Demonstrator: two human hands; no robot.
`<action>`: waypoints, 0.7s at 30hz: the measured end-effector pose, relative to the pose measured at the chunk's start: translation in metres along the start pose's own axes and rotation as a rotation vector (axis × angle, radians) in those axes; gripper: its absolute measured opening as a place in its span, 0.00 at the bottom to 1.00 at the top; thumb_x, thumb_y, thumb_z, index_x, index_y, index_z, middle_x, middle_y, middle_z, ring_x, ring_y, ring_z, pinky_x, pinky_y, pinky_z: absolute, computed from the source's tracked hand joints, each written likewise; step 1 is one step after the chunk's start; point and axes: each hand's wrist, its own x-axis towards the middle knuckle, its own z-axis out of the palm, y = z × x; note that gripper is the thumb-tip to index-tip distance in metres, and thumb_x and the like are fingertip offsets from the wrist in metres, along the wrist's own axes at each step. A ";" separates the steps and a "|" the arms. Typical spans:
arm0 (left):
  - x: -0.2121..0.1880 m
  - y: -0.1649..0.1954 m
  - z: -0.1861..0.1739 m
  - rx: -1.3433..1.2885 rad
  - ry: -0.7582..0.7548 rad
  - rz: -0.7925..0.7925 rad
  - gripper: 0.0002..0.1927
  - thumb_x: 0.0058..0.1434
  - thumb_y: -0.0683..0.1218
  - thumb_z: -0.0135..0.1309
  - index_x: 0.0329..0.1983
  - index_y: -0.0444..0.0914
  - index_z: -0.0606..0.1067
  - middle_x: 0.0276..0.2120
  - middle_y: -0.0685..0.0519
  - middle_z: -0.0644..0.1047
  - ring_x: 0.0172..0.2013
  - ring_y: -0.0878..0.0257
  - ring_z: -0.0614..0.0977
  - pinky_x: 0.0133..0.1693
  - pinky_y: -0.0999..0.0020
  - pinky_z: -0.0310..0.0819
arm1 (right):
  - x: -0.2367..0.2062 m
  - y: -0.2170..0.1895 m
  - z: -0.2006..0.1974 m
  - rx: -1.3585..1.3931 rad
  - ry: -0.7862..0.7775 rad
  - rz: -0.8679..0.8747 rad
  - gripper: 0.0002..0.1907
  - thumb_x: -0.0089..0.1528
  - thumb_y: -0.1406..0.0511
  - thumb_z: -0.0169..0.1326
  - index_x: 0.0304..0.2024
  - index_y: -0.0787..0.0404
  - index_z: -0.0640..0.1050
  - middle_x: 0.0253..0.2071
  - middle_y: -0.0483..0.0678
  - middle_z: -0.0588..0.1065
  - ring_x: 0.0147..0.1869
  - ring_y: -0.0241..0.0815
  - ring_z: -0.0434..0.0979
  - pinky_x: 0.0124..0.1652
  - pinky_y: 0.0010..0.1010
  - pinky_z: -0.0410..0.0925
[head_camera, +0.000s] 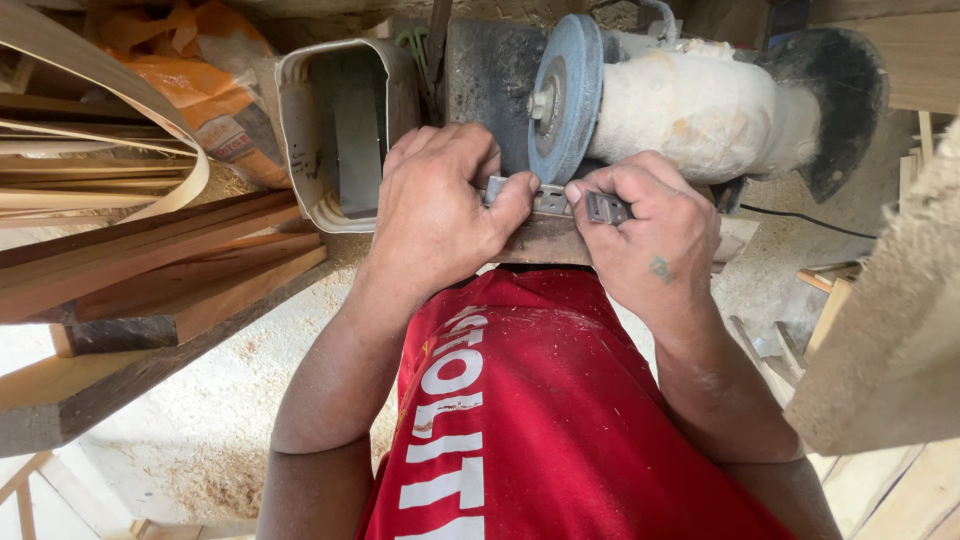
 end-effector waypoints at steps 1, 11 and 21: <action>0.000 -0.001 -0.001 0.007 0.002 0.005 0.17 0.58 0.51 0.65 0.28 0.36 0.72 0.31 0.46 0.77 0.37 0.46 0.77 0.46 0.51 0.69 | 0.000 0.000 -0.002 0.044 -0.014 -0.014 0.05 0.63 0.70 0.66 0.42 0.62 0.84 0.39 0.50 0.79 0.39 0.42 0.82 0.38 0.31 0.72; 0.007 -0.020 -0.024 -0.079 -0.087 -0.149 0.20 0.59 0.52 0.67 0.27 0.35 0.71 0.26 0.48 0.75 0.32 0.53 0.76 0.35 0.58 0.71 | 0.007 0.000 -0.003 0.097 -0.056 -0.045 0.05 0.64 0.69 0.65 0.43 0.62 0.85 0.40 0.48 0.81 0.39 0.39 0.83 0.38 0.27 0.73; 0.002 -0.015 -0.011 -0.050 -0.054 -0.089 0.18 0.59 0.51 0.67 0.27 0.35 0.73 0.26 0.46 0.75 0.31 0.51 0.77 0.37 0.56 0.70 | 0.006 0.005 -0.003 0.101 -0.071 -0.010 0.05 0.65 0.68 0.66 0.43 0.61 0.85 0.40 0.48 0.81 0.38 0.36 0.82 0.36 0.26 0.73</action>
